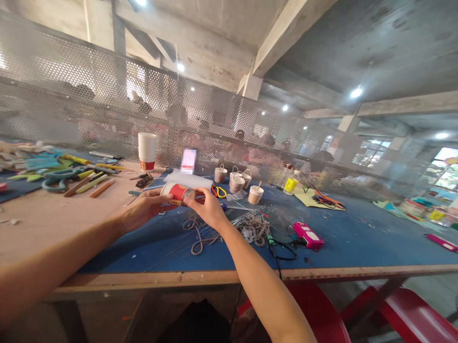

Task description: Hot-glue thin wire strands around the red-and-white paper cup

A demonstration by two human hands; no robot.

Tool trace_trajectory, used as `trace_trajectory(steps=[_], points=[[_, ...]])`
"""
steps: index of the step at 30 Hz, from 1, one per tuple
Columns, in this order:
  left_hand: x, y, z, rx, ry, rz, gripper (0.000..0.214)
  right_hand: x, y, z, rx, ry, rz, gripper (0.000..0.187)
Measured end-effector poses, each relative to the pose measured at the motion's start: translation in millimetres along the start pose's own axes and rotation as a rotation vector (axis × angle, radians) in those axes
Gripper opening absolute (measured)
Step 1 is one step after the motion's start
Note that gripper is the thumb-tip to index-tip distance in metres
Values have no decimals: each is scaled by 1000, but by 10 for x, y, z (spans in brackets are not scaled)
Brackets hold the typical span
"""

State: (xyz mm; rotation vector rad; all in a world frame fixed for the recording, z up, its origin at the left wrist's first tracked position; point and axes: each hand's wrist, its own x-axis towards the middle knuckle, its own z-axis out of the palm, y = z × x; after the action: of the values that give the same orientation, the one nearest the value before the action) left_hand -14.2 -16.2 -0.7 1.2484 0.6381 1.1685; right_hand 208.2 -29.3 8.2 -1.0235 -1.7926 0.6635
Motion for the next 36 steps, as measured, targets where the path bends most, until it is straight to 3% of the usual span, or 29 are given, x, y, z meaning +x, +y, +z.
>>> trace_trajectory(steps=[7, 15, 19, 22, 26, 28, 33, 36], points=[[40, -16, -66, 0, 55, 1, 24, -31, 14, 25, -79, 32, -154, 49], [34, -35, -46, -46, 15, -44, 22, -50, 14, 32, -173, 19, -221, 51], [38, -34, -50, -37, 40, -10, 24, -44, 45, 57, -189, 84, -229, 53], [41, -26, -56, -31, 52, -3, 26, -34, 67, 63, -167, 125, -189, 43], [43, -22, -56, -38, 56, -3, 28, -39, 69, 58, -187, 96, -128, 13], [45, -19, -56, -40, 69, 7, 26, -50, 62, 56, -213, 81, -126, 8], [35, 7, -64, -64, 84, 5, 26, -66, 21, 16, -232, -6, -180, 18], [33, 15, -73, -90, 93, -6, 25, -64, 12, -116, -363, 84, -241, 26]])
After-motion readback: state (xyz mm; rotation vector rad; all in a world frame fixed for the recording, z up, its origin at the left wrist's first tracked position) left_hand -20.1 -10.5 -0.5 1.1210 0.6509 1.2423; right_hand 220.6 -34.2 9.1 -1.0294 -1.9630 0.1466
